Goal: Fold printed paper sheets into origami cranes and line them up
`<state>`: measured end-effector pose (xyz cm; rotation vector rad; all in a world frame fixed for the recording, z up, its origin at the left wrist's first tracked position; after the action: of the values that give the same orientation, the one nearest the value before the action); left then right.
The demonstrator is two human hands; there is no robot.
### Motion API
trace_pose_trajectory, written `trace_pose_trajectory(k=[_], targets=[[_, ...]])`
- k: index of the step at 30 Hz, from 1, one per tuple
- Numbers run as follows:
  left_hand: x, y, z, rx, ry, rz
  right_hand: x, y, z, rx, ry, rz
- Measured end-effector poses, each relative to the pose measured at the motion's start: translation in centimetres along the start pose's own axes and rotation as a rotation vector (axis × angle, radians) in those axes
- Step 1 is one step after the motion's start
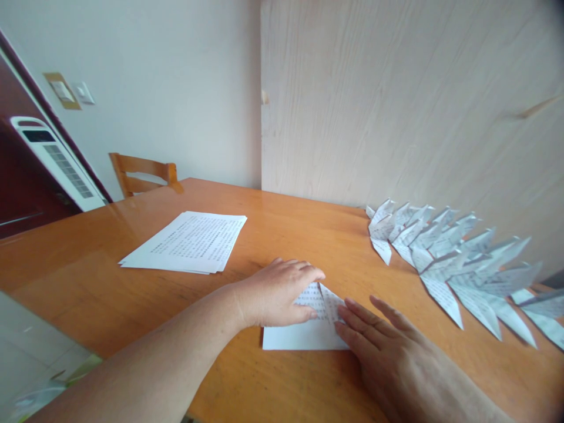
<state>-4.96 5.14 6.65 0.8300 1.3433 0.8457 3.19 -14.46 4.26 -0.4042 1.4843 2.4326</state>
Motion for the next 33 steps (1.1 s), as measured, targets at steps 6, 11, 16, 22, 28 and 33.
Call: trace_pose_trajectory(k=[6, 11, 16, 22, 28, 33], targets=[[-0.1, -0.1, -0.1, -0.002, -0.015, -0.012, 0.0, 0.0, 0.1, -0.001, -0.003, 0.028], [-0.2, -0.1, -0.2, 0.012, -0.018, 0.0, -0.1, -0.5, -0.5, 0.021, 0.015, 0.029], [-0.2, -0.1, -0.2, 0.029, 0.005, 0.026, -0.1, -0.8, -0.6, 0.02, 0.043, 0.009], [-0.2, -0.1, -0.1, 0.04, 0.01, -0.001, 0.0, -0.3, -0.1, 0.018, 0.041, -0.006], [-0.3, 0.0, -0.2, 0.046, 0.032, 0.002, -0.1, 0.4, 0.3, -0.015, 0.028, 0.014], [-0.4, 0.0, -0.2, 0.045, 0.011, 0.038, 0.0, 0.1, 0.0, 0.007, 0.042, 0.019]])
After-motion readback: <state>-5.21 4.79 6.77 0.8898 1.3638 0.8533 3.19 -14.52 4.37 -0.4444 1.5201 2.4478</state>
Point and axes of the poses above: each hand's wrist, its own z-axis towards the middle knuckle, its own y-axis out of the back of the hand, x = y × z, the point moved 3 cm from there along z, towards the middle knuckle, and after that the axes turned 8 degrees about -z, right-handed, at the moved point
